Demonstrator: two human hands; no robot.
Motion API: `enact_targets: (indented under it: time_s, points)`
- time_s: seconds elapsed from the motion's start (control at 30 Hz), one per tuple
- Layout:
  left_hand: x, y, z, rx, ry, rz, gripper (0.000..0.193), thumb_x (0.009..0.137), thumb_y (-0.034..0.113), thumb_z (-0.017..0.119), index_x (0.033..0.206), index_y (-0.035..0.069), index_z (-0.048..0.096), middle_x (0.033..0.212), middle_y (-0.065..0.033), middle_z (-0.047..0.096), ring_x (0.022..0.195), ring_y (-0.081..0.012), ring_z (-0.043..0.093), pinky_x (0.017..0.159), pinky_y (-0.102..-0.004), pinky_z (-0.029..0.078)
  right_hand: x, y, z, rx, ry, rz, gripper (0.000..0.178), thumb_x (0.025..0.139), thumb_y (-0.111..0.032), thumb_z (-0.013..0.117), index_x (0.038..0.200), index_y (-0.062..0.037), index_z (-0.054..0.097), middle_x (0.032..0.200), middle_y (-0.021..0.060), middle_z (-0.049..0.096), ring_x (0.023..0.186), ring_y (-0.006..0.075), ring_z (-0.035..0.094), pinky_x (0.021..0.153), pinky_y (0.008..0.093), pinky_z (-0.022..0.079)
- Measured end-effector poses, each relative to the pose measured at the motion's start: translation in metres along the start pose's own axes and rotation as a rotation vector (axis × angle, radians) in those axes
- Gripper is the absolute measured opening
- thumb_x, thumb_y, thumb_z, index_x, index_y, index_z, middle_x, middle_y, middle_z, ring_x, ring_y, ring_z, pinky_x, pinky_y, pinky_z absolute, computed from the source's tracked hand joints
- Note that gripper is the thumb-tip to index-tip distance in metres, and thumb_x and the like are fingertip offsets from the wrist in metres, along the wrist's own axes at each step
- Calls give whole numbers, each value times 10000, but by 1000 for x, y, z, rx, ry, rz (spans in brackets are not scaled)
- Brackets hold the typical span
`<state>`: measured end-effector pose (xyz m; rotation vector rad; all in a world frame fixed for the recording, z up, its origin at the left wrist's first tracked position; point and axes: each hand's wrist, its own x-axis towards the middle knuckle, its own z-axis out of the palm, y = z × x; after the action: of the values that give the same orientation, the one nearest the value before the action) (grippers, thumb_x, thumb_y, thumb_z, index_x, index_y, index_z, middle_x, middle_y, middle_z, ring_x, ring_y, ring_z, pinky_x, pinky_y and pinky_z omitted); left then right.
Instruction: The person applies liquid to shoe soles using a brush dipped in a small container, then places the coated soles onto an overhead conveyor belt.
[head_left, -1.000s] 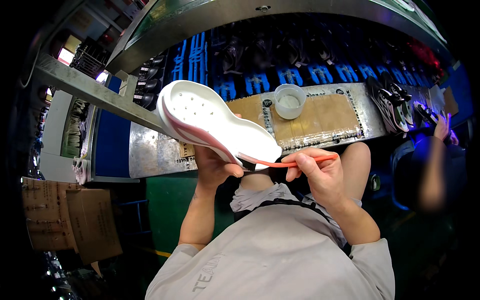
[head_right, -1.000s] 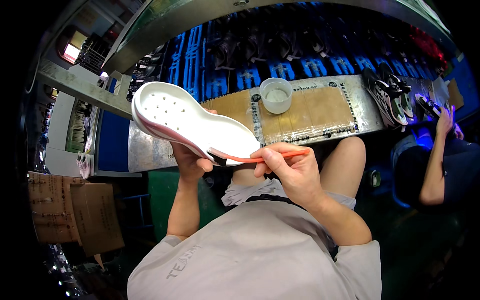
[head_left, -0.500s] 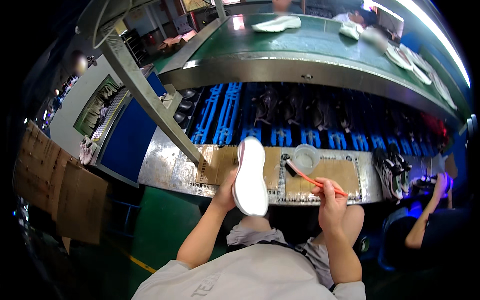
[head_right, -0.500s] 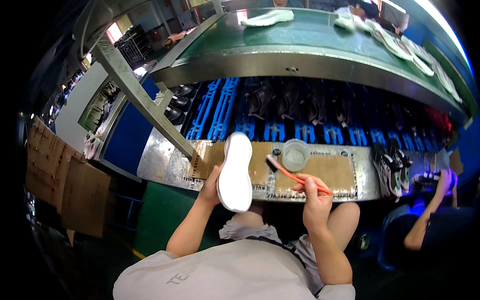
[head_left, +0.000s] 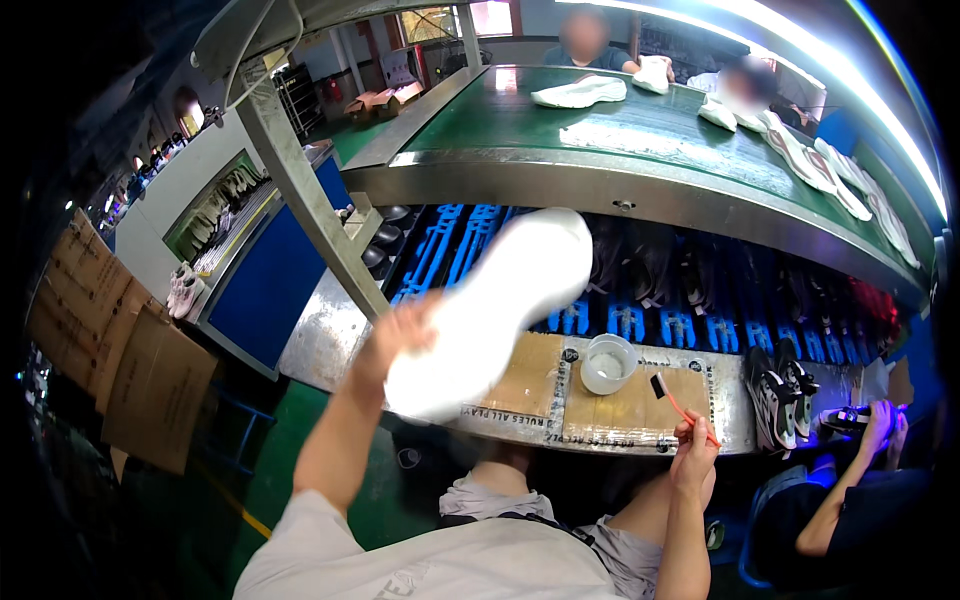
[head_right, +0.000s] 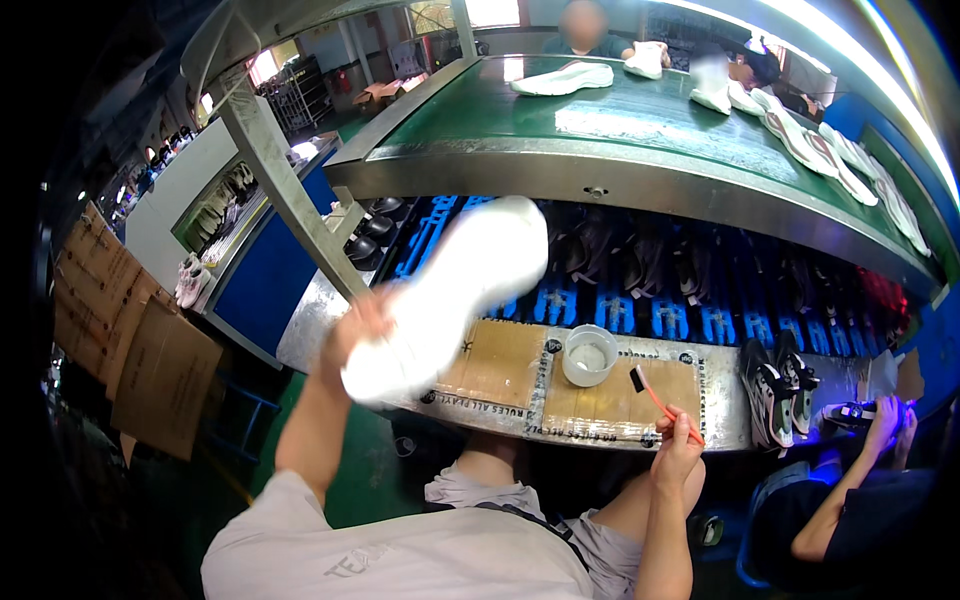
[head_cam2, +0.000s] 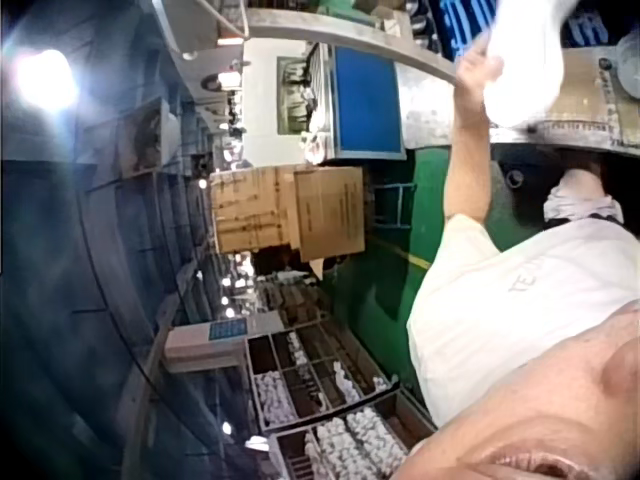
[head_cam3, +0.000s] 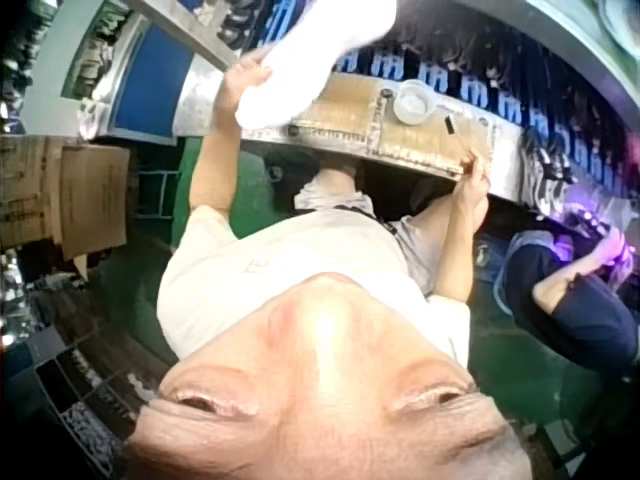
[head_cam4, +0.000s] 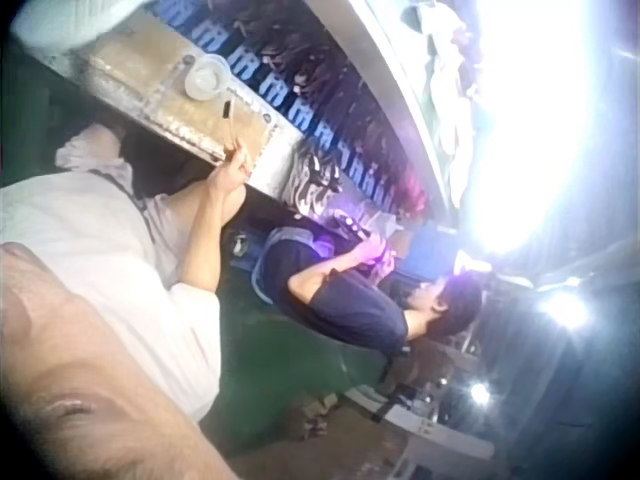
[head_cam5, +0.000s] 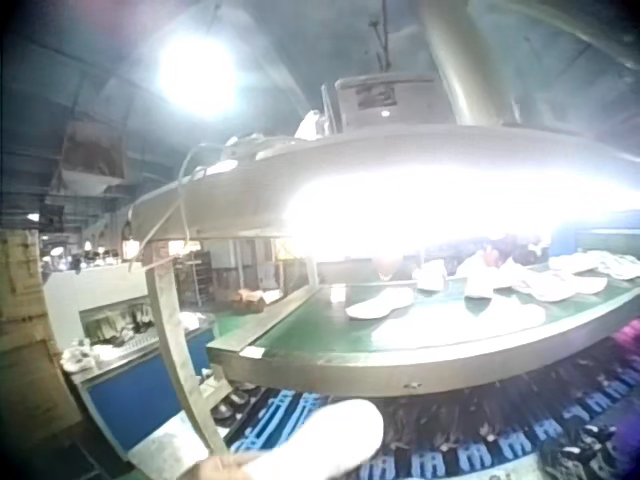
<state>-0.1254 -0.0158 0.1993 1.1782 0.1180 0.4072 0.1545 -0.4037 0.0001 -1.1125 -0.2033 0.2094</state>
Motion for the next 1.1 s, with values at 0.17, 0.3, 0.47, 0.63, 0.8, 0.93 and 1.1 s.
enact_targets:
  time_s: [0.17,0.3,0.47,0.63,0.8,0.93,1.1]
  points:
    - [224,143,-23,127,253,287,551,1049,346,547,1382,-89,495,1210,-215,669,1035,-310,720,806,-386,626,-12,21,-22,-49,-62,20,296,1063,-226,588,1113,49,686,824,50,661,748,120,603,717,257,480]
    - [308,147,-15,58,744,299,475,1061,263,543,1388,-64,437,1161,-185,652,948,-434,725,765,-474,655,-30,31,-40,-141,-111,15,304,1060,-217,587,1083,65,700,837,76,673,778,149,632,750,286,513]
    - [291,107,-61,1005,691,397,449,1016,284,568,1342,-24,546,1290,-255,621,1032,-443,707,782,-509,608,-37,29,-32,-106,-99,49,290,1053,-201,597,1089,66,707,858,90,702,801,152,650,761,283,514]
    - [227,51,-34,1873,527,843,407,975,312,596,1233,2,649,1149,-177,674,1078,-378,650,948,-514,469,-37,15,-25,-214,-167,55,317,1052,-197,588,1169,79,693,937,114,736,878,172,685,824,300,533]
    - [195,52,-40,2078,542,1049,630,967,506,616,1389,42,563,1289,-156,617,1210,-379,554,1037,-511,398,-29,-16,24,-351,-379,-76,337,1058,-132,525,1290,80,646,1096,153,740,955,170,673,895,312,519]
    - [199,48,-41,2097,533,1017,667,954,531,629,1417,57,551,1343,-147,592,1258,-373,530,1073,-513,380,8,-31,71,-701,-520,-570,334,987,-74,608,1294,50,647,1038,138,729,910,272,657,864,370,507]
    - [204,42,-37,2076,540,925,651,947,488,653,1454,99,533,1363,-144,585,1259,-368,534,1084,-496,372,42,2,97,-981,-527,-804,445,904,-127,724,1325,-8,647,1039,107,687,940,294,615,868,405,473]
